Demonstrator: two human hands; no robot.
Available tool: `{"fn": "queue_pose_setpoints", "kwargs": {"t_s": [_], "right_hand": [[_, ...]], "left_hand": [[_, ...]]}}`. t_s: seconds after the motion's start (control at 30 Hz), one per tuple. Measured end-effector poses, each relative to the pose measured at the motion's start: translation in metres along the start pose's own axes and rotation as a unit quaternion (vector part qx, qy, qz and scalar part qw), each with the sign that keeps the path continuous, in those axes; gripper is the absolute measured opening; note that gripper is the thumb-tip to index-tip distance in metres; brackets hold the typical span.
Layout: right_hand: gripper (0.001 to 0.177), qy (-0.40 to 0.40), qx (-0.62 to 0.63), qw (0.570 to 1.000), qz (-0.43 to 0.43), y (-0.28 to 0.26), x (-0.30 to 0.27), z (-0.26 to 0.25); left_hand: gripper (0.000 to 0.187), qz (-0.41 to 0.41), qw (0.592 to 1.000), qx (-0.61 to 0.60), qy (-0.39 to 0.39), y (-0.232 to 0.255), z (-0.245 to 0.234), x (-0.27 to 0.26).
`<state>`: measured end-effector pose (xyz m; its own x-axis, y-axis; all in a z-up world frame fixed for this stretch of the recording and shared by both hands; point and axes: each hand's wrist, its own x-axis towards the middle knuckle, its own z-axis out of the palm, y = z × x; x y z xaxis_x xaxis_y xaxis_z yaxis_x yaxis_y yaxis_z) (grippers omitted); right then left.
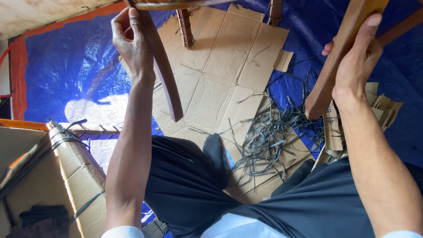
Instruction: Wrapping wooden chair legs with cardboard strips and plastic ties for protection.
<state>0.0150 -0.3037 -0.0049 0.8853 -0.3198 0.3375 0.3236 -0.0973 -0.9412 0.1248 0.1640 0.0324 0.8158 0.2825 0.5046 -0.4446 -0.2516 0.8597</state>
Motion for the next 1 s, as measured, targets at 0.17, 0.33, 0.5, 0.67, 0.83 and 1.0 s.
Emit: {"fn": "queue_pose_setpoints", "kwargs": {"t_s": [0.17, 0.33, 0.5, 0.67, 0.83, 1.0], "right_hand": [[0.079, -0.026, -0.007, 1.000, -0.012, 0.002, 0.003, -0.005], [0.081, -0.046, 0.012, 0.999, -0.017, 0.014, -0.001, -0.028], [0.052, 0.036, 0.009, 0.998, 0.056, 0.072, -0.005, -0.093], [0.023, 0.097, -0.129, 0.986, 0.048, 0.188, -0.012, -0.224], [0.005, 0.182, -0.476, 0.854, 0.110, 0.365, -0.119, -0.388], [0.104, 0.211, -0.535, 0.719, 0.390, 0.355, -0.232, -0.389]], "left_hand": [[0.035, 0.022, 1.000, -0.001, -0.004, -0.007, 0.004, -0.001], [0.036, 0.011, 1.000, -0.004, 0.018, -0.014, 0.015, -0.006], [0.038, 0.306, 0.927, 0.197, 0.096, 0.060, 0.066, -0.044], [0.019, 0.231, 0.965, 0.055, -0.109, 0.095, 0.125, -0.100], [0.012, 0.251, 0.941, 0.090, -0.211, 0.133, 0.190, -0.155], [0.019, 0.285, 0.904, 0.127, -0.292, 0.144, 0.248, -0.188]]}}
